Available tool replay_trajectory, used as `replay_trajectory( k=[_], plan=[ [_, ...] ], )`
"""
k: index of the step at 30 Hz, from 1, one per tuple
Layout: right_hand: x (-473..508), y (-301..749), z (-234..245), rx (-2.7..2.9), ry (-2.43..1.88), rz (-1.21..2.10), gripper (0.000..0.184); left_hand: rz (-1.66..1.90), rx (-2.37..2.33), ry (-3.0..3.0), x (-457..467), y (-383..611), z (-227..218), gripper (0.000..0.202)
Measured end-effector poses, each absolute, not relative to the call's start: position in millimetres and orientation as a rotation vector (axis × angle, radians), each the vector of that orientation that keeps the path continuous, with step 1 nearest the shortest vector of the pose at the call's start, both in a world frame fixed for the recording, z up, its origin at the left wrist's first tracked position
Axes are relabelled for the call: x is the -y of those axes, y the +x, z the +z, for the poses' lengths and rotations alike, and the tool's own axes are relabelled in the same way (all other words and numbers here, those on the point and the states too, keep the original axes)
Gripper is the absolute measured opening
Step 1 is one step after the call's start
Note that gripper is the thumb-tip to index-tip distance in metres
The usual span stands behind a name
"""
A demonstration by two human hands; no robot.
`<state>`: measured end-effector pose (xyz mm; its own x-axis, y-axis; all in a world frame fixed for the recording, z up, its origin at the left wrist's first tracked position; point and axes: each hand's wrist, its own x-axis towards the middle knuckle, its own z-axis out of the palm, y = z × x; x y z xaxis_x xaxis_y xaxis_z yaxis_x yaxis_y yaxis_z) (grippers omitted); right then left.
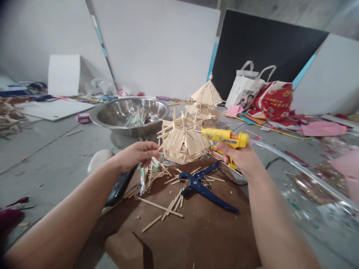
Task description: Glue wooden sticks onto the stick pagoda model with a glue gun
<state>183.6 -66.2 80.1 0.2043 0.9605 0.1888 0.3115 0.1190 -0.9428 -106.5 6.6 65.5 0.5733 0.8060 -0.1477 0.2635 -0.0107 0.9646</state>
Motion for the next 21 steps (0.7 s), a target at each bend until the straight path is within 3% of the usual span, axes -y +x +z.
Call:
replay_trajectory(
  k=[7, 21],
  plan=[
    [67, 182, 80, 1.303, -1.406, 0.77, 0.034, 0.751, -1.076, 1.548, -13, -100, 54, 0.01],
    [68, 184, 81, 1.341, -1.449, 0.825, 0.036, 0.785, -1.074, 1.559, -16, -91, 41, 0.013]
  ],
)
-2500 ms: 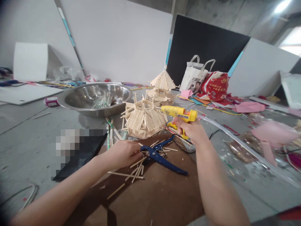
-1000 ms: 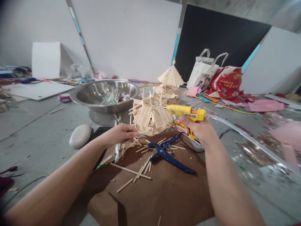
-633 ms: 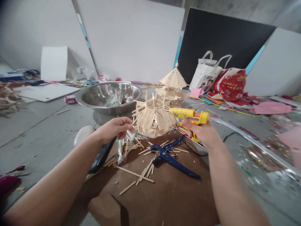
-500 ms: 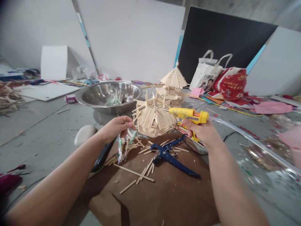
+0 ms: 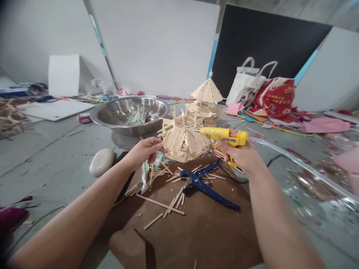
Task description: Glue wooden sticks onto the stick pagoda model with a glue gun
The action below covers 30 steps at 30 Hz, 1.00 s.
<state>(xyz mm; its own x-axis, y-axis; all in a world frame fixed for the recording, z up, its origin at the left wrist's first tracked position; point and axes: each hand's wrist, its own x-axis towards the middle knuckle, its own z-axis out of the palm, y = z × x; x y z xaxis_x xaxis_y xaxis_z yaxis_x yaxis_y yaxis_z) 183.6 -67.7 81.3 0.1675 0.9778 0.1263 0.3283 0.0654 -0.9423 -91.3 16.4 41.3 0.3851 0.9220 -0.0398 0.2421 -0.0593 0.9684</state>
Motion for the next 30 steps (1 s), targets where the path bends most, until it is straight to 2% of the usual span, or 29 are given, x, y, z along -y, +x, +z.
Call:
replay_trajectory(
  k=[9, 13, 17, 25, 30],
  plan=[
    [72, 178, 85, 1.291, -1.434, 0.775, 0.035, 0.63, -1.061, 1.603, -11, -100, 59, 0.021],
    [71, 180, 84, 1.313, -1.403, 0.793, 0.033, 0.418, -1.117, 1.736, -10, -119, 78, 0.031],
    [71, 180, 84, 1.322, -1.365, 0.78, 0.03, 0.108, -1.096, 1.888, -5, -127, 90, 0.022],
    [72, 182, 82, 1.324, -1.381, 0.781, 0.031, -0.204, -1.04, 2.071, 5, -97, 67, 0.014],
    [71, 182, 82, 1.337, -1.379, 0.78, 0.031, -0.307, -1.147, 2.344, -1, -97, 60, 0.018]
  ],
)
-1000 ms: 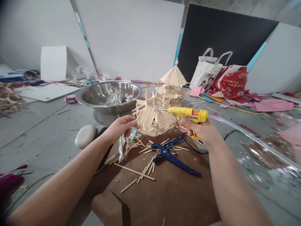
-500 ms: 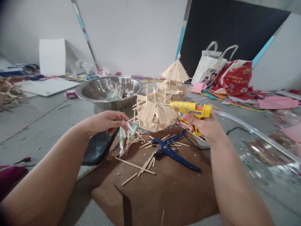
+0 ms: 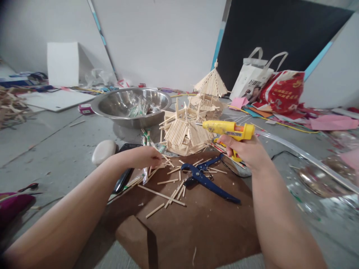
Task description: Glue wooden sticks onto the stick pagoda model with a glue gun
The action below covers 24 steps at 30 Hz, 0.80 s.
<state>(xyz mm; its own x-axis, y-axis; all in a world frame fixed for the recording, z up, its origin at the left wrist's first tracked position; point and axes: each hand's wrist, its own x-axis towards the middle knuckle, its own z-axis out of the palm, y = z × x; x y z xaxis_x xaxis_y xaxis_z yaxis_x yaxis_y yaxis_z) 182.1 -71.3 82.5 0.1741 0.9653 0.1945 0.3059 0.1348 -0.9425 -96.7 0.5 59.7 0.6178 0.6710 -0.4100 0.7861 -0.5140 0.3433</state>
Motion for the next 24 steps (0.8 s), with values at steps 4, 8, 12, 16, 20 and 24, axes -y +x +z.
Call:
replay_trajectory(
  k=[4, 8, 12, 16, 20, 24],
  plan=[
    [71, 182, 83, 1.353, -1.403, 0.792, 0.033, -0.406, -1.359, 2.49, -4, -100, 58, 0.019],
    [70, 182, 82, 1.341, -1.417, 0.776, 0.033, -0.438, -1.408, 2.529, -3, -101, 55, 0.02],
    [72, 180, 84, 1.347, -1.393, 0.811, 0.033, -0.469, -1.39, 2.516, -1, -99, 54, 0.017],
    [73, 177, 87, 1.332, -1.37, 0.803, 0.033, -0.484, -1.372, 2.508, 0, -99, 56, 0.017],
    [72, 176, 86, 1.332, -1.361, 0.819, 0.031, -0.499, -1.344, 2.534, 3, -95, 57, 0.017],
    [71, 179, 83, 1.334, -1.372, 0.821, 0.03, -0.499, -1.31, 2.605, 8, -89, 52, 0.02]
  ],
)
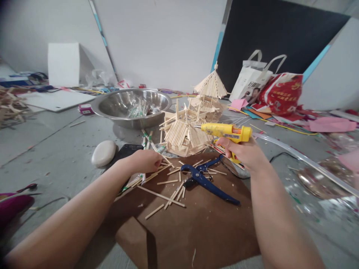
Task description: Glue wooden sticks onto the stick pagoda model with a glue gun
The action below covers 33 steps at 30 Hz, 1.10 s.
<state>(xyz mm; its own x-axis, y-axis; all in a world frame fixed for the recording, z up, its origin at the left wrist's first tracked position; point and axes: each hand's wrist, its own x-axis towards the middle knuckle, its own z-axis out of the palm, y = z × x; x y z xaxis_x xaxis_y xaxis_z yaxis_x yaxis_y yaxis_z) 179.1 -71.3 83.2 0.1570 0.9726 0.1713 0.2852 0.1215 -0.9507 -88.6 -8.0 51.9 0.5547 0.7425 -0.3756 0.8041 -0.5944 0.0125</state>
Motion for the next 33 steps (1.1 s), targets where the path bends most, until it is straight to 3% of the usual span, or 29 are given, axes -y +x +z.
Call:
replay_trajectory(
  k=[23, 27, 33],
  plan=[
    [72, 179, 83, 1.352, -1.387, 0.795, 0.032, -0.365, -1.362, 2.818, 28, -67, 39, 0.027],
    [71, 180, 84, 1.363, -1.381, 0.789, 0.032, -0.174, -1.397, 2.768, 16, -76, 41, 0.022],
    [70, 179, 85, 1.354, -1.411, 0.806, 0.035, 0.427, -1.402, 2.443, 3, -93, 66, 0.016]
  ],
)
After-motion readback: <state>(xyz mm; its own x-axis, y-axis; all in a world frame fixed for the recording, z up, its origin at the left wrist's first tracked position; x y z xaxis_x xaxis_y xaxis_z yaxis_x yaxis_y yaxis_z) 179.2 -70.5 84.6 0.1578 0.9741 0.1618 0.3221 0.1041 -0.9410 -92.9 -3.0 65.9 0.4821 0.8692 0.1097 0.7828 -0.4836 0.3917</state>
